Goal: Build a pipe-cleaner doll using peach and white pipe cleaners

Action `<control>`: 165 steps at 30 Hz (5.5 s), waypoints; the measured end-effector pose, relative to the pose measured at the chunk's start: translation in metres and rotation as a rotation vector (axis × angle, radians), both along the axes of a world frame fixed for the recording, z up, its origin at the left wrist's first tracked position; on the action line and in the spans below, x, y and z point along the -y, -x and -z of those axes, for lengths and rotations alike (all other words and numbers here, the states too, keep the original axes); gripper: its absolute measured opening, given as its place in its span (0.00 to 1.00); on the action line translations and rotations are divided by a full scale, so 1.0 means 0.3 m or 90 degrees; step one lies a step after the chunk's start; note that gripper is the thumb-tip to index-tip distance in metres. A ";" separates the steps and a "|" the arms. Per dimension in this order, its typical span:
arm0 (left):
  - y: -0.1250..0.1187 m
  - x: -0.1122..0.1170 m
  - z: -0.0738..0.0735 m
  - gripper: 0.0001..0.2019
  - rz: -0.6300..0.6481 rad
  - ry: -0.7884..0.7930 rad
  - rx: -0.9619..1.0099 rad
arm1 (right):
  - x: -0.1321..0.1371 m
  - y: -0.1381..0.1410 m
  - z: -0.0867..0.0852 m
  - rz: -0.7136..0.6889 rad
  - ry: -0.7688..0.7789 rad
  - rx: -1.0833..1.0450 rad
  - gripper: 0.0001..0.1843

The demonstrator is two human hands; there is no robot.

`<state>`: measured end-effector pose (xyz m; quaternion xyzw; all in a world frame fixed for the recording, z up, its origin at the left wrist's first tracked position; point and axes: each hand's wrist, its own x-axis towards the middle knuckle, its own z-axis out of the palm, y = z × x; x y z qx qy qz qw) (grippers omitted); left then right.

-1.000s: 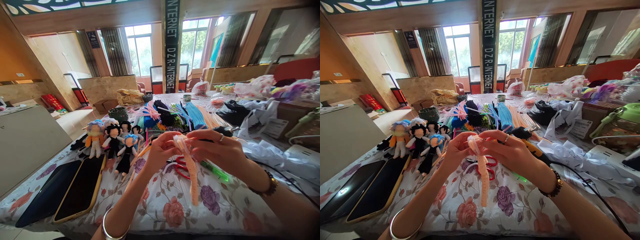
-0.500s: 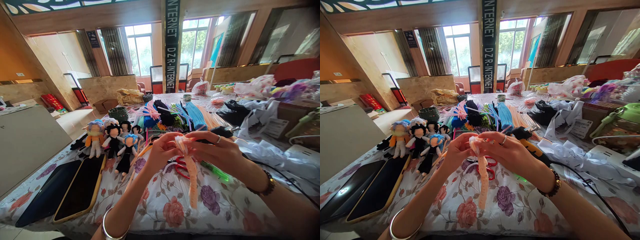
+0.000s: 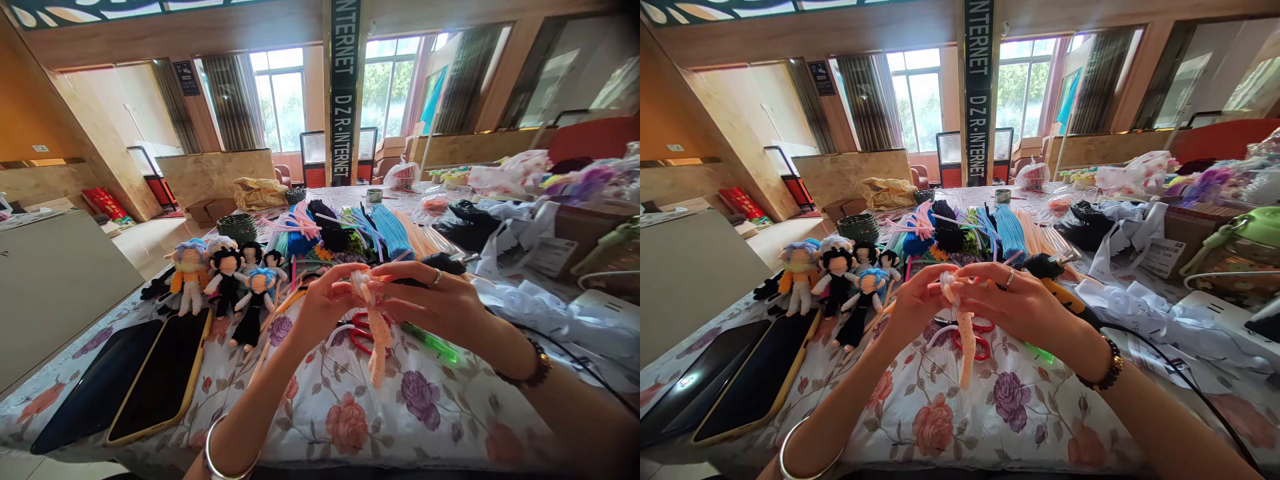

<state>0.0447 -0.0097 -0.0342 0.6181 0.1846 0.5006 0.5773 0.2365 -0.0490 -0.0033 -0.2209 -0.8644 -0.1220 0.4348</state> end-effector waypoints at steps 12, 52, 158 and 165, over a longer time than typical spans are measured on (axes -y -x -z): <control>0.005 0.002 -0.003 0.17 -0.030 -0.092 -0.068 | -0.001 0.002 -0.005 0.017 -0.004 0.019 0.24; 0.006 -0.002 0.003 0.18 -0.060 -0.133 -0.089 | 0.010 0.020 -0.009 0.084 -0.014 -0.007 0.19; -0.016 0.015 0.023 0.17 -0.406 -0.589 -0.024 | 0.007 0.068 0.034 0.122 0.035 -0.152 0.07; -0.012 0.015 0.031 0.19 -0.412 -0.587 -0.023 | 0.009 0.072 0.032 0.133 0.067 -0.178 0.08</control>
